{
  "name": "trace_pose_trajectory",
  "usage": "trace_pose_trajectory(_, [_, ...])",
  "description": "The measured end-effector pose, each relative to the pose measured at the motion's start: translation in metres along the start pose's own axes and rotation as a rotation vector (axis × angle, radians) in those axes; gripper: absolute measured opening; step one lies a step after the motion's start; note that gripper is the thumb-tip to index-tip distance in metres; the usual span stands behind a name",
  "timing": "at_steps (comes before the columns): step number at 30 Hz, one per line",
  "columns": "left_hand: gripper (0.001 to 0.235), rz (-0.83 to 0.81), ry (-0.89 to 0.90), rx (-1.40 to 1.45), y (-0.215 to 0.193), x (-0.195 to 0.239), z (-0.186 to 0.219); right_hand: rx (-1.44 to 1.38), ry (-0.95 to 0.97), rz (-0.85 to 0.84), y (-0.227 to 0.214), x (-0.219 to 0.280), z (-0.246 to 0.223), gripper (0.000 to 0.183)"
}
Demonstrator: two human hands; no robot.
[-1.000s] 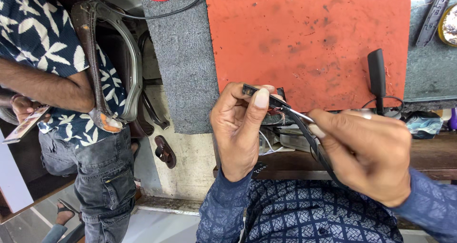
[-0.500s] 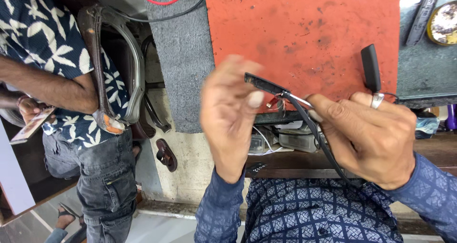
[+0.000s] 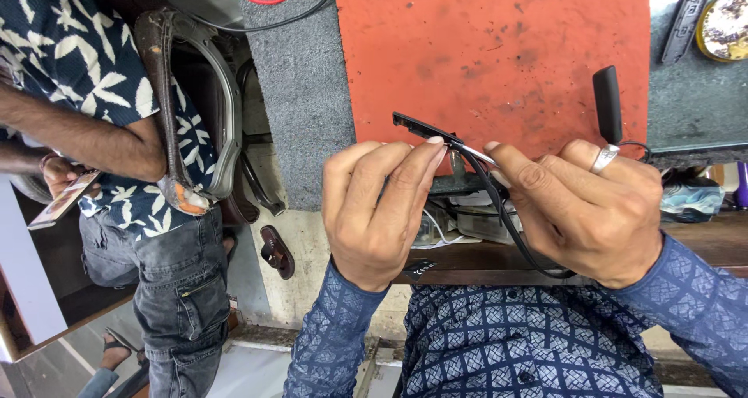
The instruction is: The person repairs a pair of black neckband headphones by stripping the cable, separating internal wires, and soldering them to a small circuit board using a soldering iron and solder. The person uses tweezers to hold the wires and a small metal tin to collect solder.
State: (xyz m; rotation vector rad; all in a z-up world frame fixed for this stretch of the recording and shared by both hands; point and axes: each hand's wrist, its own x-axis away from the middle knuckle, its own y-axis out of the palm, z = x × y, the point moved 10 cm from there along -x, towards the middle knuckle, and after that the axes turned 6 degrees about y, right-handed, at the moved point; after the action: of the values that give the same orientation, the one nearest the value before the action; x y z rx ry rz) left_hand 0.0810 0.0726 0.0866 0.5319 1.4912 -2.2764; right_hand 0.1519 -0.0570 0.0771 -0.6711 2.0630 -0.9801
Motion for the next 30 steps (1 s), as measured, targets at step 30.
trace_pose_trajectory(30, [0.025, -0.062, -0.067, 0.117, 0.01, -0.014, -0.001, 0.19, -0.137, 0.045, 0.001, 0.001, -0.007, 0.041])
